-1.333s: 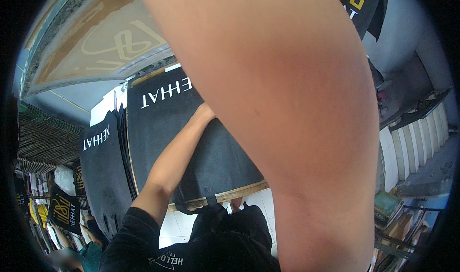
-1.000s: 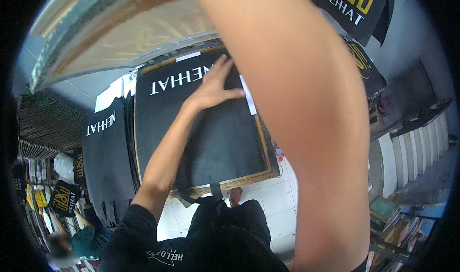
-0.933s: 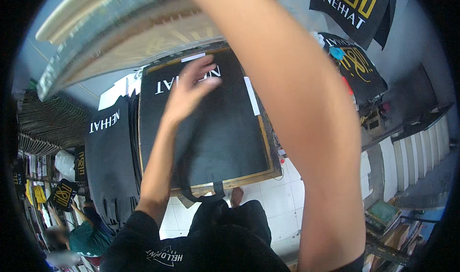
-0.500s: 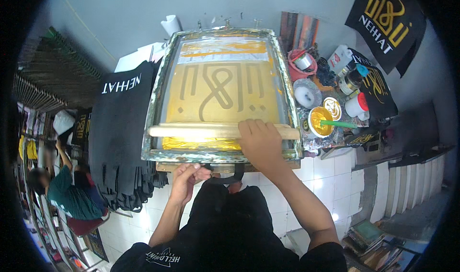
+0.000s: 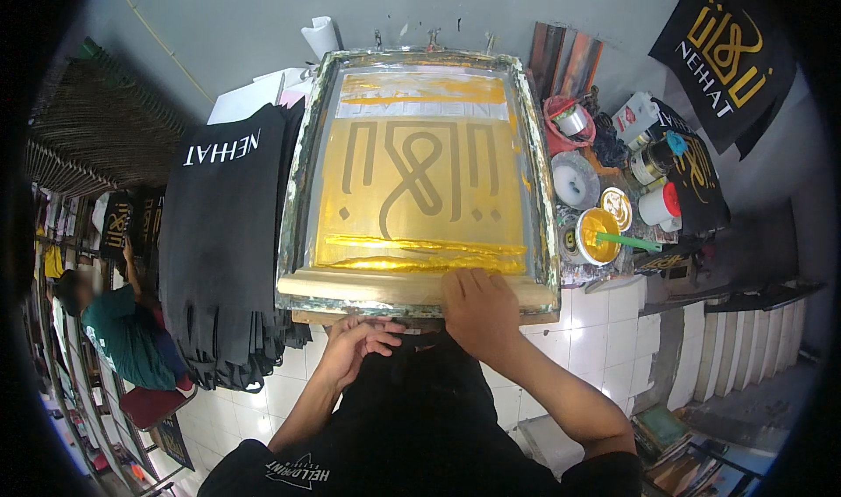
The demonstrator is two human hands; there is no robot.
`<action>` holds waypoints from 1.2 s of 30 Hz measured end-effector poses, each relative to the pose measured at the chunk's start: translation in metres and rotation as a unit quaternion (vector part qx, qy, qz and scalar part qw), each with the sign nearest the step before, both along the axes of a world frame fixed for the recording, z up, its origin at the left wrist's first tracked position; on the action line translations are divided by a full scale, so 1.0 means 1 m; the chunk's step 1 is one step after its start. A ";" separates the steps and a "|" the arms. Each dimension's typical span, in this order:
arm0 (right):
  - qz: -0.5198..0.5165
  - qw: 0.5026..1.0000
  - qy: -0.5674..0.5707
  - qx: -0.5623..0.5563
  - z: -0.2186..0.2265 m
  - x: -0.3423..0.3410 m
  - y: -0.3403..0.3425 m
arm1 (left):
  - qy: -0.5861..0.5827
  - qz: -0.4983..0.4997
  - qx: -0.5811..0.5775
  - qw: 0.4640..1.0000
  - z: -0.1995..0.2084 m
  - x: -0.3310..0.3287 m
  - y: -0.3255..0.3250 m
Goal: The person performs screen printing on black bags by placing each bag onto a flat board, lowering a screen frame, and using a squeegee to spread gold ink across the stencil.
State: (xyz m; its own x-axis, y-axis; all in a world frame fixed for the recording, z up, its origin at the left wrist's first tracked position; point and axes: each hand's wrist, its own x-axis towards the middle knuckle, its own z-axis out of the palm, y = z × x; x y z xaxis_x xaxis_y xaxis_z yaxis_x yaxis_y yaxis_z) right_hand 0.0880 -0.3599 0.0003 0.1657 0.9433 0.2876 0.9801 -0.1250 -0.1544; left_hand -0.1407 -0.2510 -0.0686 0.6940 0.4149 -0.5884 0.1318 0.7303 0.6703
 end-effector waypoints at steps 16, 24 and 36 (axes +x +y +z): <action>-0.070 0.993 0.005 -0.092 0.006 0.225 0.245 | -0.055 0.071 -0.226 0.970 0.006 0.001 0.009; -0.119 0.989 -0.036 -0.083 -0.003 0.236 0.273 | 0.030 -0.099 0.420 0.902 0.061 0.055 0.117; -0.140 0.987 -0.064 -0.055 -0.021 0.190 0.225 | 0.160 -0.137 0.767 0.607 0.062 0.179 0.299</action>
State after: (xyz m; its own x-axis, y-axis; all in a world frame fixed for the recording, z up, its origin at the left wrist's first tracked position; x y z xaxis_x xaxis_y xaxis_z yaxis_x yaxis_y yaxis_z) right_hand 0.2780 -0.1354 -0.0210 0.3936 0.8922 0.2217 0.9151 -0.4032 -0.0020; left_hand 0.0387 0.0484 -0.0064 0.8119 0.5403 0.2210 0.4102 -0.7975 0.4425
